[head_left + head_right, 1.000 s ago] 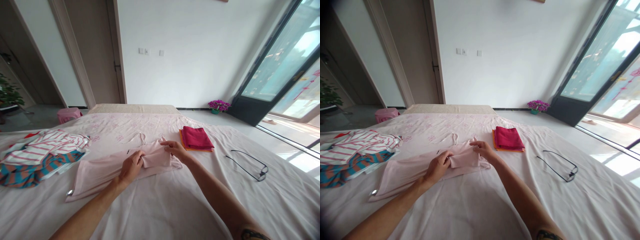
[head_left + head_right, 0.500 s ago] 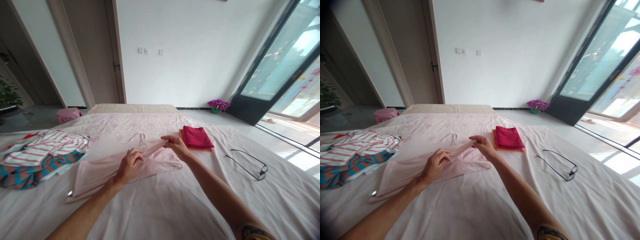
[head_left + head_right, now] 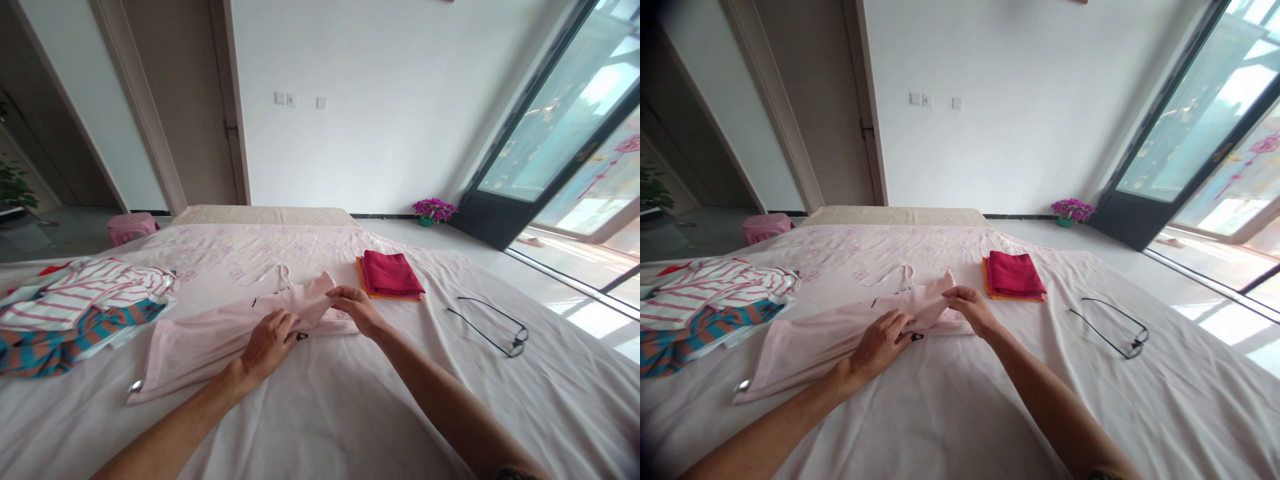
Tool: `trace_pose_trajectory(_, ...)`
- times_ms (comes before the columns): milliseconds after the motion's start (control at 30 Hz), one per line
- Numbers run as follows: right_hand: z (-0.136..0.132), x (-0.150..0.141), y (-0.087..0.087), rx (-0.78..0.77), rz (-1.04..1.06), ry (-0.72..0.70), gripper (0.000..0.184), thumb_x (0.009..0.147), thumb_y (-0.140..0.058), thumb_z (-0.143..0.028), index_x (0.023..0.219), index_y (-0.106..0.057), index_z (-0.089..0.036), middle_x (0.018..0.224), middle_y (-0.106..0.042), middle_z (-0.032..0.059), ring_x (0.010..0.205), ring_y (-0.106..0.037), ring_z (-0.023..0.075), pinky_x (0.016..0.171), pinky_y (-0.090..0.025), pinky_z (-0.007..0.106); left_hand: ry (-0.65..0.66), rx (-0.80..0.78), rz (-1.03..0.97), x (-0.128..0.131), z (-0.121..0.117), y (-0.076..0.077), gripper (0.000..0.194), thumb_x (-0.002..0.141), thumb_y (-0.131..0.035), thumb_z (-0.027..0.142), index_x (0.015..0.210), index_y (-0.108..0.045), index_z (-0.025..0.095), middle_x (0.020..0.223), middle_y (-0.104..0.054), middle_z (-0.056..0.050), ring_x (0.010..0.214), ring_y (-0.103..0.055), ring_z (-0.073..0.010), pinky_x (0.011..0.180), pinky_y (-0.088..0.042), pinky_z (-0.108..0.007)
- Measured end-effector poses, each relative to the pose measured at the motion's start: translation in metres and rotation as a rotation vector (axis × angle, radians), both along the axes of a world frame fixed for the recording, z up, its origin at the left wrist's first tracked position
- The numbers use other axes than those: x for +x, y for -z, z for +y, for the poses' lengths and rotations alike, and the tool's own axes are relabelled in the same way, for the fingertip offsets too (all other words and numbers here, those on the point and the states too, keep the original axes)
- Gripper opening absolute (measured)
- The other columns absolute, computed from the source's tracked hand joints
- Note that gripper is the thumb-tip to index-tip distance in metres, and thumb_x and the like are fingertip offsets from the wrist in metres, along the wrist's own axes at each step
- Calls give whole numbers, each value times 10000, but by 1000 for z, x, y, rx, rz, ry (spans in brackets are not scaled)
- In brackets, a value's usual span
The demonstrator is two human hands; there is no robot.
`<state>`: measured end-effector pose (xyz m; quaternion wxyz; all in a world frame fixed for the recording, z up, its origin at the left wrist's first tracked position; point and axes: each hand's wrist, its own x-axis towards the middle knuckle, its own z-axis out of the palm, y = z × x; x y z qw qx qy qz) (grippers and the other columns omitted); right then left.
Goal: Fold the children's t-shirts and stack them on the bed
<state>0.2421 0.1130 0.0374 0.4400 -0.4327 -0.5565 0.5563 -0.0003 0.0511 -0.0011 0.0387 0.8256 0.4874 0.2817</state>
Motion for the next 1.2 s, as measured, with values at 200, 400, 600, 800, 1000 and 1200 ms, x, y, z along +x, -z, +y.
trace_pose_trajectory(200, 3, -3, 11, -28, 136, 31, 286, 610, -787, -313, 855, -724, -179, 812, -674, 4, 756, -609, 140, 790, -491, 293, -6, -56, -162, -4, 6, -3, 225, 798, -558, 59, 935, -612, 229, 938, -637, -28, 934, -609, -186, 829, -498, -310)
trace_pose_trajectory(400, 1, 1, 13, -40, 165, 103, 305, 578, -782, -273, 854, -695, -177, 762, -639, -9, 672, -564, 119, 679, -471, 256, 33, -71, -184, -5, 5, -6, 281, 798, -508, 26, 924, -651, 234, 947, -642, -27, 959, -607, -175, 854, -495, -299)
trace_pose_trajectory(600, -2, 13, 19, -80, -34, 58, 220, 604, -618, -205, 817, -664, -174, 692, -592, -28, 608, -518, 106, 567, -385, 214, 161, -61, 0, -3, 0, -4, 379, 797, -465, -26, 985, -659, 239, 963, -629, -29, 965, -579, -180, 867, -488, -307)
trace_pose_trajectory(800, -3, 21, 18, 55, -494, 44, 309, 636, -515, -192, 895, -683, -181, 672, -589, -19, 606, -533, 135, 545, -361, 232, 243, -66, 53, -5, -8, -5, 348, 842, -479, 10, 1047, -632, 245, 1005, -618, -31, 997, -555, -195, 900, -468, -339)
trace_pose_trajectory(1000, -12, 30, 9, 241, -984, 181, 365, 847, -525, -391, 1156, -643, -236, 981, -652, 43, 881, -603, 198, 703, -406, 275, 222, -76, 89, -13, -22, -8, 414, 831, -637, 160, 1226, -553, 251, 1165, -600, -51, 1091, -527, -226, 961, -456, -379)
trace_pose_trajectory(1200, -17, 12, 22, 238, -1198, 213, 536, 950, -435, -414, 1455, -390, -239, 1263, -597, 110, 1054, -603, 242, 777, -406, 306, 266, -119, 39, -7, -25, -8, 420, 830, -664, 207, 1241, -594, 256, 1194, -628, -43, 1122, -530, -224, 1014, -432, -385)
